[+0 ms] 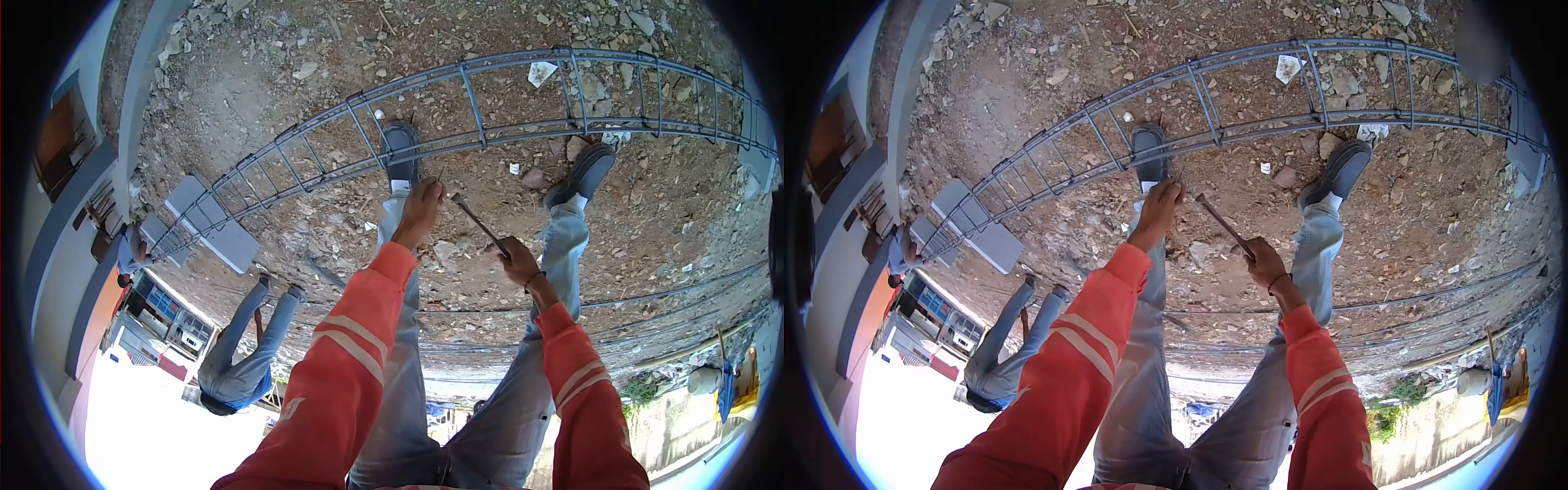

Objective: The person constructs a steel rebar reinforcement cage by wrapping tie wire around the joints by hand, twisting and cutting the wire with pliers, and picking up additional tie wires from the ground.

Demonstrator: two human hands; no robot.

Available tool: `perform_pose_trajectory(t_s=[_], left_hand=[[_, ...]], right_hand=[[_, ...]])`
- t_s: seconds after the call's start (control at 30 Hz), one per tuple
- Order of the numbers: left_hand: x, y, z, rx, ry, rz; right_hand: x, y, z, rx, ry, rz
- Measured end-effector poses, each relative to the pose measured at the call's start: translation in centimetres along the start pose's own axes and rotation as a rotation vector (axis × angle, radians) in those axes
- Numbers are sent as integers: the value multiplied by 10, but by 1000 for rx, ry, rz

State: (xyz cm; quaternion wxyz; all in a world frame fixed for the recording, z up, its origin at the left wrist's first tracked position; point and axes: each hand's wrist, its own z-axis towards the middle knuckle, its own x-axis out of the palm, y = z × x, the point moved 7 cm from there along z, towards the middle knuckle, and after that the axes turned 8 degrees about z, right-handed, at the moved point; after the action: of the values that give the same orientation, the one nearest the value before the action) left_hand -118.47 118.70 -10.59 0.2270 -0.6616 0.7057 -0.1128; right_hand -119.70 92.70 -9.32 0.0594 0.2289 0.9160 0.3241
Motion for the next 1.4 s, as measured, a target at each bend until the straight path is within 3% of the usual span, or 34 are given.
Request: perform_pose_trajectory(t_s=[0.03,0.1,0.17,0.23,0.3,0.37,0.43,0.5,0.57,0.6,0.67,0.77,0.8,0.83,0.9,0.97,1.03,1.07,1.1,1.17,1.27,1.3,1.37,1.4], left_hand=[[-3,-3,-4,-2,4,-1],[14,-21,-15,-3,304,-398],[16,-36,-26,-9,309,-445],[24,-50,-42,-19,299,-496],[37,-66,-55,-71,247,-744],[52,-68,-57,28,188,-719],[61,-82,-59,132,127,-694],[76,-99,-62,111,214,-779],[75,-123,-75,104,-26,-504],[81,-131,-76,118,-47,-501],[78,-155,-78,331,-233,-77],[74,-184,-84,383,-497,-47],[83,-198,-82,203,-209,-498],[79,-215,-87,207,-233,-506],[87,-236,-94,21,-147,-869],[88,-251,-103,-33,-157,-987],[67,-251,-107,77,-491,-908],[71,-245,-108,10,-505,-1124],[66,-246,-106,24,-499,-1136],[67,-226,-100,-194,-449,-1475],[34,-214,-82,-14,-355,-1586],[22,-209,-81,-26,-344,-1600],[-19,-214,-80,132,-297,-1034],[-31,-219,-80,309,-233,-937]], right_hand=[[3,1,-3,4,0,1],[-8,24,-7,54,-137,-570],[-11,50,2,147,-104,-616],[-32,107,11,-258,-331,21],[-50,158,6,-294,-322,110],[-52,179,5,-240,-275,247],[-51,171,2,-298,-271,266],[-54,159,-5,-137,-247,544],[-66,165,-18,-144,-238,497],[-75,165,-24,-132,-251,454],[-96,168,-36,-213,-253,406],[-127,207,-44,-325,-272,390],[-144,221,-51,-349,-308,413],[-155,230,-55,-361,-287,405],[-176,245,-63,-415,-233,399],[-192,277,-73,-464,-331,400],[-199,283,-76,-30,-242,224],[-205,279,-73,-281,-395,64],[-208,290,-77,-291,-402,50],[-201,319,-84,-433,-442,-55],[-167,314,-76,-313,-324,-115],[-166,314,-71,-299,-326,-130],[-142,305,-50,-120,-18,50],[-129,320,-41,-257,-40,277]])
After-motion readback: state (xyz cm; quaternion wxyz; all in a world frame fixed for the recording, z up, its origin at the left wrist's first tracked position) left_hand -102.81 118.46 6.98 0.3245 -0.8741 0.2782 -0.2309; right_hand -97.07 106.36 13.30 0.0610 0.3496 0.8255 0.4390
